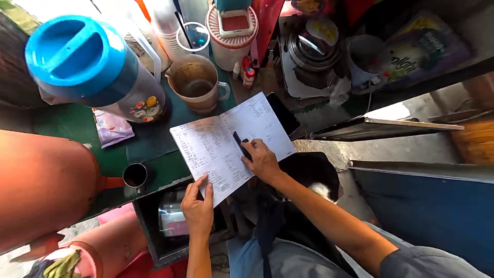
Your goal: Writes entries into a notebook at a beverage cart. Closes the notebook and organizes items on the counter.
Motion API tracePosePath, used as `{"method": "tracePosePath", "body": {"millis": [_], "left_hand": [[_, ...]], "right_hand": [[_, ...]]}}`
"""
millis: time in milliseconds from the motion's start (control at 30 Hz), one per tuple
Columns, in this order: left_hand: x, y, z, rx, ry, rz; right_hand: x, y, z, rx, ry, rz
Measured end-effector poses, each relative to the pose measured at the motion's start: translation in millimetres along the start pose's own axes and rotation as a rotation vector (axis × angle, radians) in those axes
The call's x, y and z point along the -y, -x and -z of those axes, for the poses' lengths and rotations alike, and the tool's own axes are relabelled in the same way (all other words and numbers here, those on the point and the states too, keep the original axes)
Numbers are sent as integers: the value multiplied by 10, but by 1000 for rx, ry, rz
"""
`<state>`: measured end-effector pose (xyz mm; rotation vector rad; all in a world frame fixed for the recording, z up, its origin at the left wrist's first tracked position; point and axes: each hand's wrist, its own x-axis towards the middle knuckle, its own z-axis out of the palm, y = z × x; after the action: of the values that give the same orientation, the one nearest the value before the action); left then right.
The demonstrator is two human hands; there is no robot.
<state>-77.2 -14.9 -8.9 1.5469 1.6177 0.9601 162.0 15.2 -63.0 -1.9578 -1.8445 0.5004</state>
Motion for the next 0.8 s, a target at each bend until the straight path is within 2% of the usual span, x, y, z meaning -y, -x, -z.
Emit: {"method": "tracePosePath", "body": {"millis": [200, 367, 433, 467, 533, 600, 700, 800], "left_hand": [[50, 65, 84, -56, 105, 47], [97, 43, 249, -67, 96, 80], [106, 8, 316, -61, -45, 96], [94, -9, 341, -65, -206, 85], [2, -35, 381, -55, -500, 23], [-144, -79, 364, -60, -579, -102], [-366, -119, 216, 31, -441, -279], [-502, -132, -76, 149, -199, -330]], "right_hand": [[-336, -297, 172, -102, 134, -33], [-446, -482, 391, -68, 124, -90], [-479, -511, 483, -14, 24, -132], [-515, -527, 474, -18, 7, -136], [-516, -541, 439, -40, 19, -151], [-428, -537, 487, -29, 48, -205], [-326, -430, 655, 47, 53, -345], [-330, -282, 661, 90, 41, -383]]}}
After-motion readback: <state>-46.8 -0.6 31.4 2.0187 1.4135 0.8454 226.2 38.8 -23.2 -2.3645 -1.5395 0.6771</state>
